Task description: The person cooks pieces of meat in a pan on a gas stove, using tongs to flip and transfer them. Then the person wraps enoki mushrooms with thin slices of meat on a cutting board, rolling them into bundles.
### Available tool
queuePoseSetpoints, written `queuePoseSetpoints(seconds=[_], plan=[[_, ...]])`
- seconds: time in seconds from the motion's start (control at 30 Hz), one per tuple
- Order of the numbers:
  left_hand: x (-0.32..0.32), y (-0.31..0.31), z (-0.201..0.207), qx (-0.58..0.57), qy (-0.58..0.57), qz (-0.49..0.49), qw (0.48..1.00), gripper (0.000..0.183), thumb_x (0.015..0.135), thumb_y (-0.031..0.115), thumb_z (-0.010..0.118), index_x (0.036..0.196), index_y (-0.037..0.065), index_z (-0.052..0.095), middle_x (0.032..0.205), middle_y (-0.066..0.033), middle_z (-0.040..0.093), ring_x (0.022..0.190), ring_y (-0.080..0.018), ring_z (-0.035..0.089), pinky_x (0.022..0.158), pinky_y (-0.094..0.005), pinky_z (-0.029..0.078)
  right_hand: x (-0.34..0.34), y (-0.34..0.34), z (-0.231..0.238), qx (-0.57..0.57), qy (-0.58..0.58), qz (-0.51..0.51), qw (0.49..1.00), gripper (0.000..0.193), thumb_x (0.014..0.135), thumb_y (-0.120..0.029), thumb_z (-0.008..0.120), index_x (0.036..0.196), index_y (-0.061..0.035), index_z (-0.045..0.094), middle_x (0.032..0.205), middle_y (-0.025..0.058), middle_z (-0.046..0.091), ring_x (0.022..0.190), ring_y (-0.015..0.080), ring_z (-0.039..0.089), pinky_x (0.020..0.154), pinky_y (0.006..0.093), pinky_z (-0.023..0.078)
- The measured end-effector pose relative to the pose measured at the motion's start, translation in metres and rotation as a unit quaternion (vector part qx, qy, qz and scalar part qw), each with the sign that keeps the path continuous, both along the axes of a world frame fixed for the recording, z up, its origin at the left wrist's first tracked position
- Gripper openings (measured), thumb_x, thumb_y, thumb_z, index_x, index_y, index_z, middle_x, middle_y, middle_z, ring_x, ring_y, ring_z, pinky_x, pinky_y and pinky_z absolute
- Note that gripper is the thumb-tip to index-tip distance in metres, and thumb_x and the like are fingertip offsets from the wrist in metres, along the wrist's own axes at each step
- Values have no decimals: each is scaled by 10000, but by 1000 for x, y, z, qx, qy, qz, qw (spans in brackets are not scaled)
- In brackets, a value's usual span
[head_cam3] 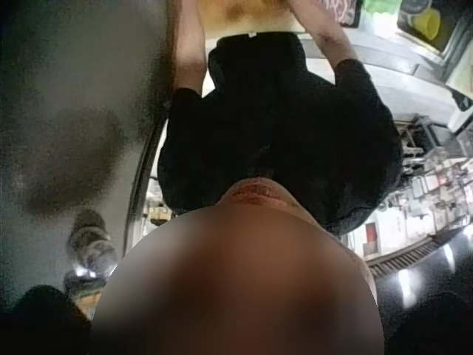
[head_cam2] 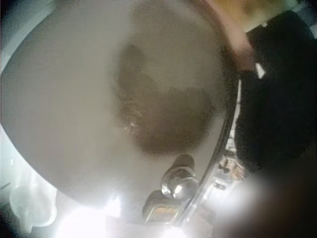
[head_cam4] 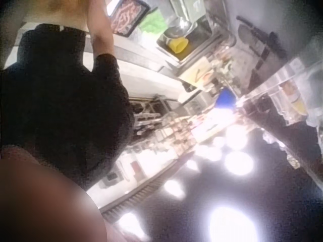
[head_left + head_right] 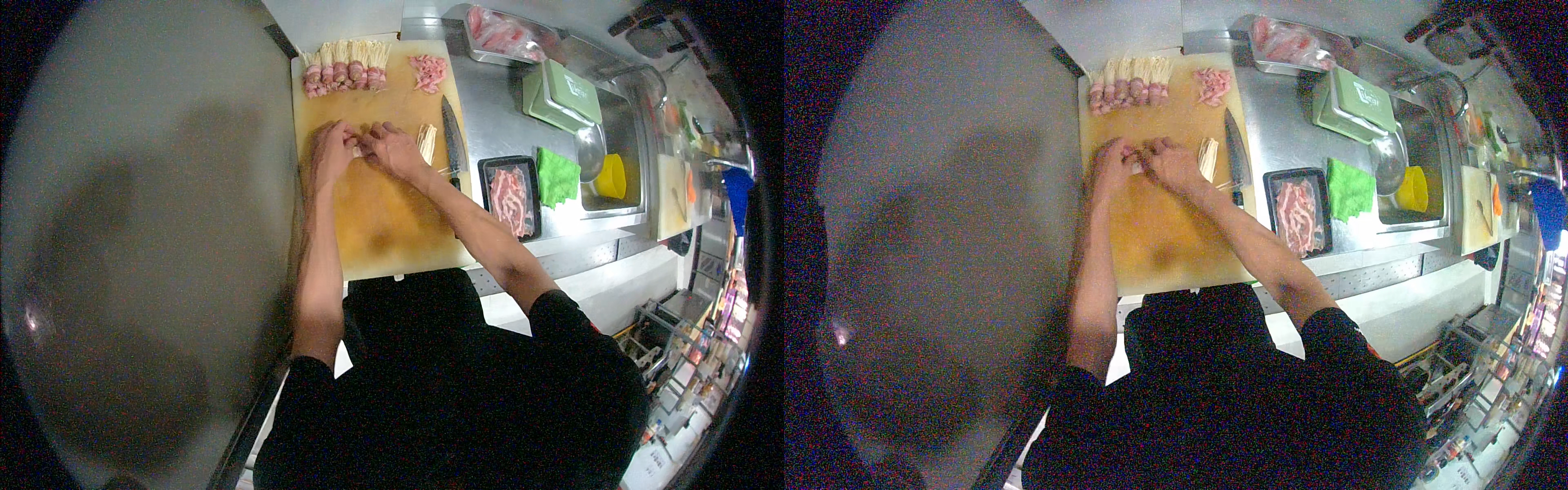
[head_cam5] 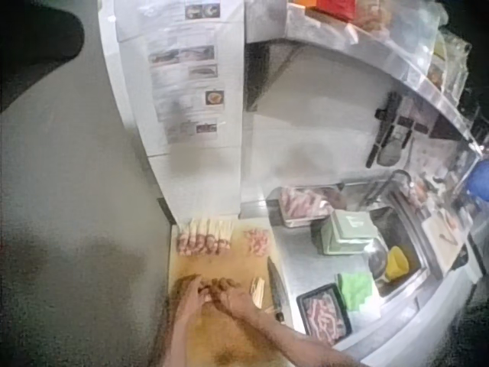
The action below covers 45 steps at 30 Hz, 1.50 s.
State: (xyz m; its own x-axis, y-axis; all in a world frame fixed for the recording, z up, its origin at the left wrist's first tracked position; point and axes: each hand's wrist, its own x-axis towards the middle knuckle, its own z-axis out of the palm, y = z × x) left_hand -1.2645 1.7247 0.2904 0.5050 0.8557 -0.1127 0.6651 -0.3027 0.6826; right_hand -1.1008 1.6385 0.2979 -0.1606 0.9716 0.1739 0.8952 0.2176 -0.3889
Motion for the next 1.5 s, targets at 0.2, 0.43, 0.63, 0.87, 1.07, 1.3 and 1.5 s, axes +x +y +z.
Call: queuePoseSetpoints(seconds=[0.2, 0.43, 0.63, 0.87, 1.07, 1.3, 1.5], plan=[[-15, -80, 16, 5, -280, 213, 936, 152, 926, 87, 668, 1050, 2, 641, 999, -107, 692, 945, -216, 653, 875, -346, 508, 18, 11, -19, -119, 123, -42, 984, 263, 872, -310, 673, 1045, -113, 698, 914, 81, 681, 809, 284, 660, 745, 411, 554], [-69, -219, 38, -226, -265, 216, 912, 148, 962, 113, 676, 1063, 5, 662, 1005, -53, 683, 960, -143, 642, 906, -299, 505, 37, -24, 31, -295, 693, -212, 623, 268, 937, -364, 649, 937, -106, 719, 755, -42, 598, 620, 69, 512, 569, 251, 423], [-96, -251, 16, -223, -207, 172, 937, 169, 956, 128, 684, 1073, 6, 676, 970, -80, 704, 934, -152, 661, 886, -301, 513, 41, 67, 39, 30, 347, -349, 870, 418, 944, -424, 628, 886, -24, 737, 795, 108, 712, 713, 205, 662, 630, 375, 520], [-78, -212, 53, -97, -178, 137, 970, 175, 954, 142, 671, 1043, -8, 681, 981, -94, 718, 932, -187, 669, 888, -333, 511, 34, 107, 30, -76, 198, -357, 910, 517, 906, -540, 636, 981, -46, 765, 908, 215, 729, 895, 353, 715, 796, 465, 550], [-70, -201, 52, -126, -195, 104, 967, 147, 959, 114, 652, 1041, -6, 673, 988, -88, 701, 951, -176, 649, 898, -324, 503, 33, -38, 10, 43, 359, -318, 876, 342, 946, -371, 665, 1059, -60, 751, 873, 163, 746, 813, 230, 719, 743, 400, 545], [-44, -209, 27, -170, -151, 10, 974, 148, 957, 98, 647, 1032, -28, 669, 999, -106, 703, 956, -184, 650, 916, -338, 507, 45, -309, 5, -155, 400, -376, 821, 355, 930, -411, 687, 945, -62, 750, 810, 73, 724, 709, 137, 657, 682, 322, 533], [33, -227, 8, -247, -161, -148, 944, 238, 990, 145, 623, 1112, -58, 595, 1016, -151, 672, 932, -222, 649, 861, -337, 537, 77, -436, 52, -77, 363, -578, 727, 352, 935, -393, 685, 886, -46, 720, 758, 28, 680, 708, 115, 623, 644, 330, 506]])
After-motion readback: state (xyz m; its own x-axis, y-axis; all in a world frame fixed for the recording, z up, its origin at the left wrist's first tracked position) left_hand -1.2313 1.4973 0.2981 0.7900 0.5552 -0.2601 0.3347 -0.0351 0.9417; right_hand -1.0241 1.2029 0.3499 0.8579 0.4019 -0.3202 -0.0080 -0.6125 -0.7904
